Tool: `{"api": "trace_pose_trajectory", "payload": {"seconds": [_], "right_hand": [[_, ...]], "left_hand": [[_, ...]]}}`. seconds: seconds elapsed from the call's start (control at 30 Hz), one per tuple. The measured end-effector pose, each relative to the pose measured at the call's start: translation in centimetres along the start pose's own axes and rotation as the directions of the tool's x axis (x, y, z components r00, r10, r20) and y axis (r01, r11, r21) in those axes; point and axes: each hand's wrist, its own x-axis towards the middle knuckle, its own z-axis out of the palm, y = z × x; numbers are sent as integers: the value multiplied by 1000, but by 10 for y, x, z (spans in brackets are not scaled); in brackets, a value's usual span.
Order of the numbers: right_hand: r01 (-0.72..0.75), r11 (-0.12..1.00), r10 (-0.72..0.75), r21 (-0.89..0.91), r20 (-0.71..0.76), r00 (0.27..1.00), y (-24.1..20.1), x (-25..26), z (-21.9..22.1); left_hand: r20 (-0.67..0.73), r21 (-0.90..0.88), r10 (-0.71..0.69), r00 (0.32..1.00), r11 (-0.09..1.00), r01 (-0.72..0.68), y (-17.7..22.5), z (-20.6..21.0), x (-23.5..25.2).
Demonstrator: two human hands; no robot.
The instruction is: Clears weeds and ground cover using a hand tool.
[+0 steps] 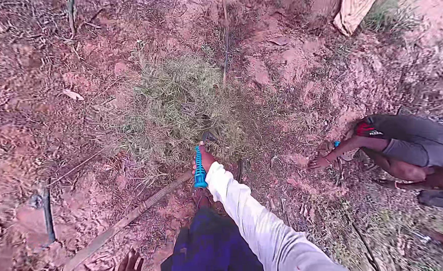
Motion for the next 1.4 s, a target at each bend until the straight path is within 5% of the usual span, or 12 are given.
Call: {"api": "trace_pose_trajectory", "payload": {"seconds": [0.23,0.37,0.5,0.63,0.77,0.8,0.9,0.93,1.03,1.13,1.2,1.4], "right_hand": [[-20,887,97,-460,143,985,33,-13,68],[96,556,43,-826,144,989,28,56,82],[170,358,-1,-918,182,983,8,91,91],[226,210,-75,-951,215,974,12,63,61],[273,121,-269,-954,233,935,51,-1,-17],[329,155,-402,-931,245,882,71,-16,-43],[565,209,-815,-798,177,552,149,-37,-103],[587,278,-841,-760,103,531,170,-44,-114],[450,654,-656,-608,-159,738,207,-62,-118],[17,918,-143,-395,-293,945,192,-38,-77],[-114,864,1,-491,-224,975,164,13,-40],[83,484,-189,-871,-12,982,30,128,56]], "left_hand": [[-25,-116,189,982,975,-191,56,25,-20],[-11,-58,174,985,983,-175,38,16,-4],[-59,-72,92,994,993,-96,27,0,4],[-16,-91,64,998,994,-66,35,0,0],[12,-155,70,997,986,-68,46,11,-7],[21,-148,69,997,987,-65,48,13,-10],[3,-166,67,998,984,-66,55,16,-11],[2,-171,65,998,983,-63,55,15,-11],[6,-164,53,999,985,-51,55,13,-7],[4,-159,38,999,987,-37,50,10,-4],[12,-150,38,999,988,-36,47,11,-4],[18,-76,34,999,997,-33,29,-3,6]]}}
